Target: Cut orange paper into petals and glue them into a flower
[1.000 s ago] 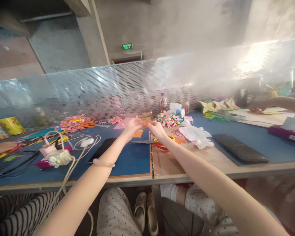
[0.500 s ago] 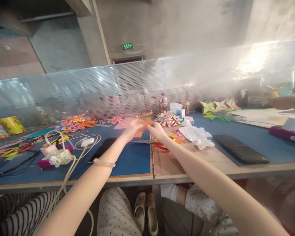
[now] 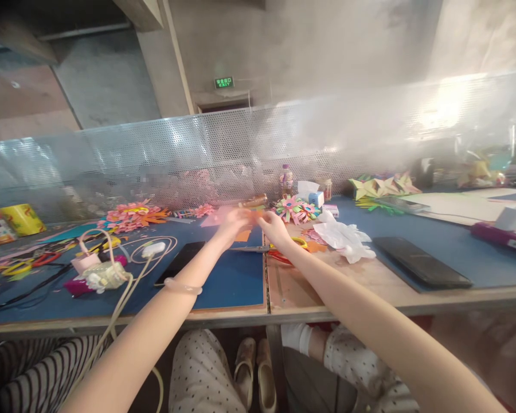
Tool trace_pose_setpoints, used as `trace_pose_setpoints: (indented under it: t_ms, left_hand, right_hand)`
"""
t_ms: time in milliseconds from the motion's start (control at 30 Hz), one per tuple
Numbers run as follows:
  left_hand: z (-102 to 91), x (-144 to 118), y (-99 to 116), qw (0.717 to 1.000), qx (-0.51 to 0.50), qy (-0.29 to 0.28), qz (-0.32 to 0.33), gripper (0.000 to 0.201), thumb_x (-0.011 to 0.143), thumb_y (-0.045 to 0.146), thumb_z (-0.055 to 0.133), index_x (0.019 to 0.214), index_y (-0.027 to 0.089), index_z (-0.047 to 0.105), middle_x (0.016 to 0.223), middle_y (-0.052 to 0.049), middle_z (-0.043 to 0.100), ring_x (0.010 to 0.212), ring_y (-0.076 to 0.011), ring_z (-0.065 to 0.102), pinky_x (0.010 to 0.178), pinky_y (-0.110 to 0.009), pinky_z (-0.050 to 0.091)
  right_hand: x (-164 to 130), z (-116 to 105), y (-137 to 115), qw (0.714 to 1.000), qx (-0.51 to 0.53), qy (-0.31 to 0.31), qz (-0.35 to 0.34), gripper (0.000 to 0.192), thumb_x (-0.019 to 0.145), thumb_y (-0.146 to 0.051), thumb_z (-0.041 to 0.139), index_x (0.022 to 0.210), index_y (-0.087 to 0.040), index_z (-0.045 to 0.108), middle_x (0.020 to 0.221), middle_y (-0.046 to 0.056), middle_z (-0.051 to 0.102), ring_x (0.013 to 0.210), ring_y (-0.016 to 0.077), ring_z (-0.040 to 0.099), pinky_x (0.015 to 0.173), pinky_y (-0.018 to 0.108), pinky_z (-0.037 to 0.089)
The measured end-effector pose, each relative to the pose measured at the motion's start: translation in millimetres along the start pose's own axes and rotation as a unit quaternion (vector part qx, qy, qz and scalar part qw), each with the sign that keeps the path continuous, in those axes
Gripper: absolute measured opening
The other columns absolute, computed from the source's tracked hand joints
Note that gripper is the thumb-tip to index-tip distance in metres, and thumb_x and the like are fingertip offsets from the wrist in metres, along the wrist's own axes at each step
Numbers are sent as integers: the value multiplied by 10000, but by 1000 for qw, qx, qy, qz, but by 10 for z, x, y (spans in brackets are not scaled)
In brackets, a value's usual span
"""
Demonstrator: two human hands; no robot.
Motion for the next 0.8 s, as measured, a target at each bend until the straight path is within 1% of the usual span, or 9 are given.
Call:
trace_pose_setpoints:
  t_ms: [133, 233, 300, 500, 600, 700, 800]
  left_hand:
    - [94, -4, -33, 998, -61, -17, 0, 266, 664, 93, 695, 886, 138, 556, 845, -59, 675, 730, -156, 665, 842, -410, 523]
    - [158, -16, -46, 995, -93, -22, 1, 258, 662, 78, 692, 876, 129, 559, 856, -66, 677, 747, -156, 671, 875, -411, 515]
    - [186, -24, -56, 995, -101, -23, -3, 259, 657, 73, 698, 872, 124, 563, 846, -68, 679, 755, -160, 675, 881, -410, 515]
    - [209, -36, -70, 993, -109, -36, -14, 292, 632, 69, 728, 882, 115, 585, 872, -82, 691, 786, -176, 682, 888, -416, 514]
    - [188, -43, -45, 994, -107, -26, -14, 271, 630, 67, 730, 863, 105, 597, 857, -87, 693, 773, -175, 681, 894, -415, 511]
    - [171, -48, -19, 995, -100, -16, -13, 260, 633, 74, 732, 860, 99, 607, 839, -87, 694, 762, -172, 679, 895, -414, 510]
    - [154, -43, -2, 996, -86, -12, -9, 248, 640, 85, 727, 861, 102, 617, 841, -89, 700, 769, -181, 683, 885, -415, 514]
  right_hand:
    - [-22, -7, -29, 998, 30, 46, -15, 245, 744, -420, 552, 746, -177, 578, 567, -37, 476, 499, 97, 383, 482, 231, 302]
    - [-42, -18, -45, 994, 78, 78, -13, 243, 715, -398, 570, 773, -165, 613, 649, -7, 548, 570, 112, 450, 520, 232, 339]
    - [-45, -27, -65, 991, 95, 87, -18, 229, 697, -374, 575, 772, -163, 622, 714, 13, 588, 640, 127, 495, 562, 234, 367]
    - [-22, -80, -83, 991, 85, 93, -35, 201, 682, -338, 589, 757, -165, 659, 815, 41, 647, 780, 162, 557, 670, 252, 409]
    - [-21, -70, -68, 992, 92, 82, -29, 226, 696, -337, 596, 800, -156, 683, 853, 54, 665, 823, 170, 570, 710, 261, 421]
    - [-29, -17, -48, 993, 109, 54, -8, 266, 718, -363, 590, 842, -151, 692, 857, 57, 680, 829, 174, 584, 715, 263, 428]
    - [-30, -23, -42, 992, 112, 60, -5, 261, 707, -359, 596, 828, -150, 692, 849, 54, 687, 832, 181, 591, 709, 266, 435]
Point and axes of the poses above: each hand's wrist, its own x-axis towards the middle knuckle, its own z-axis out of the palm, y = z × x, the point moved 7 cm from there along x, towards the middle knuckle
